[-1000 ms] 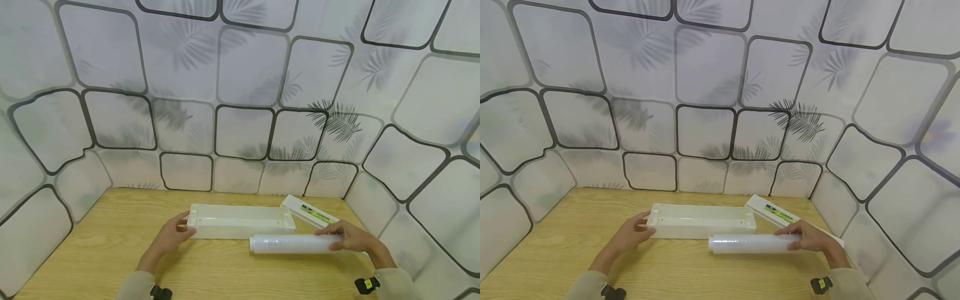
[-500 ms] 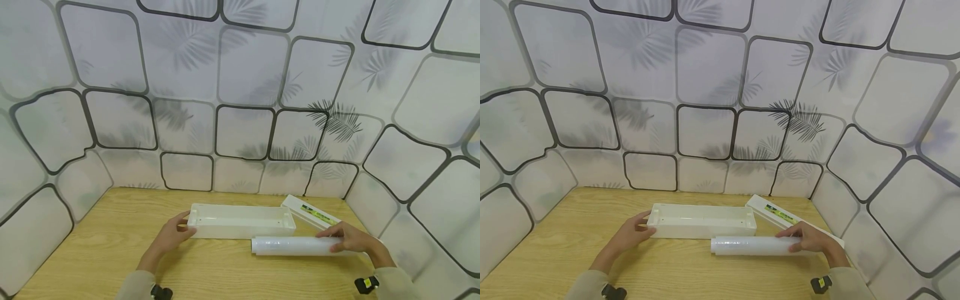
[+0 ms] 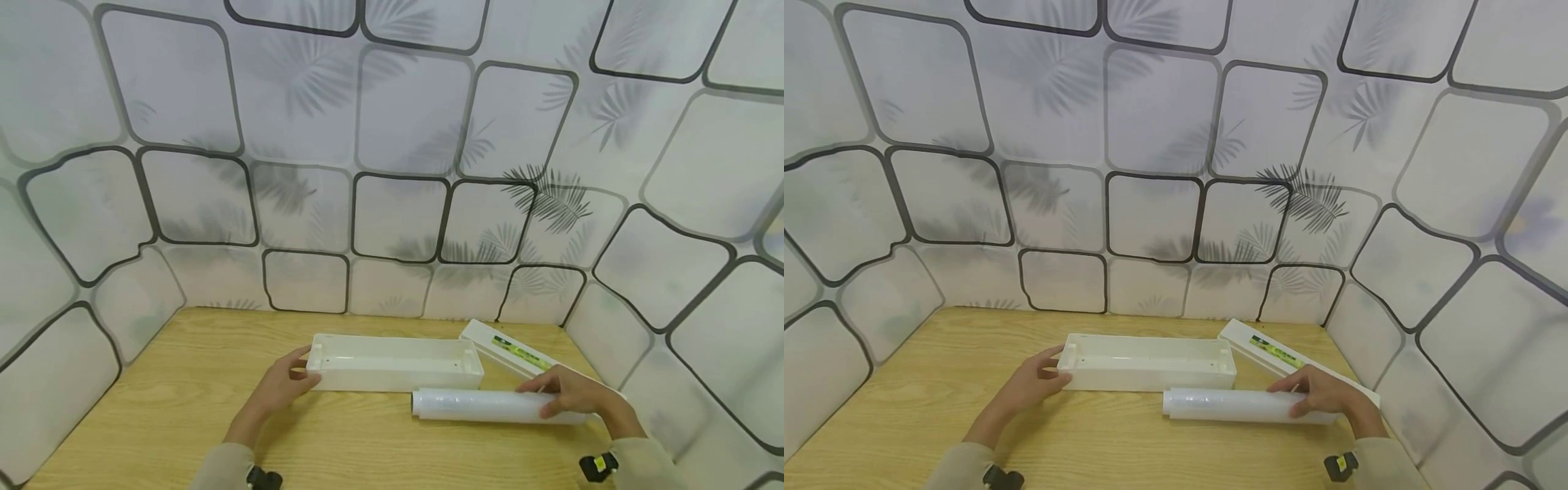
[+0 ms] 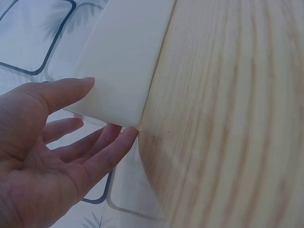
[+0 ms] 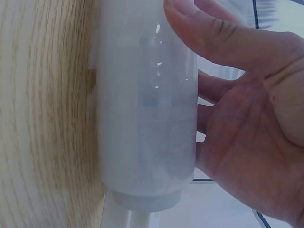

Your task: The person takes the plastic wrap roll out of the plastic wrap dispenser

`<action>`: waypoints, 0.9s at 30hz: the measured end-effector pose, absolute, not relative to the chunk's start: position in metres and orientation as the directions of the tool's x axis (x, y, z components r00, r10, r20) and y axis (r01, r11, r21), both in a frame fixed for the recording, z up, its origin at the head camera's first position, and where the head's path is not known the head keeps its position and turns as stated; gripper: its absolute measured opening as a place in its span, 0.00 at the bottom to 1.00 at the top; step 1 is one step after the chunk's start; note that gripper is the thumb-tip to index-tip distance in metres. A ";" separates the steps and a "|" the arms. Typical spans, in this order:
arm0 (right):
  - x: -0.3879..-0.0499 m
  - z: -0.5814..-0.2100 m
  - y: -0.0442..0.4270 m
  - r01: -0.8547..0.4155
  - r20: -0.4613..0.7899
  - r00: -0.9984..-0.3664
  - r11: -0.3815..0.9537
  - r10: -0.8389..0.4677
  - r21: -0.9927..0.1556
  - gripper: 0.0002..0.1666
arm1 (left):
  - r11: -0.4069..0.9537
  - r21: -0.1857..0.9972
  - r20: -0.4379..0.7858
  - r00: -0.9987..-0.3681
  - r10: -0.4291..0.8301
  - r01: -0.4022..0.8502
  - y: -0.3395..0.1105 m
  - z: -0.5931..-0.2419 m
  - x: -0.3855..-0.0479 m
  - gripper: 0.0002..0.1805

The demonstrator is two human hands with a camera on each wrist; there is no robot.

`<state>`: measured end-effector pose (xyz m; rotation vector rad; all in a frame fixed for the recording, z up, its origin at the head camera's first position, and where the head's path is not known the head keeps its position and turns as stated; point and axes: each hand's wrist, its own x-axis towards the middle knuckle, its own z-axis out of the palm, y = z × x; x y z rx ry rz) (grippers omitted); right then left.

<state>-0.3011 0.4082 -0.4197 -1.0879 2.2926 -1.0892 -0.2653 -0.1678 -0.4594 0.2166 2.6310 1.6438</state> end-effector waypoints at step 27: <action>-0.305 -0.409 0.402 -0.434 -0.173 -0.683 0.584 -0.710 -0.686 0.27 | 0.425 0.900 0.045 -0.990 0.132 0.097 -0.168 -0.459 -0.265 0.38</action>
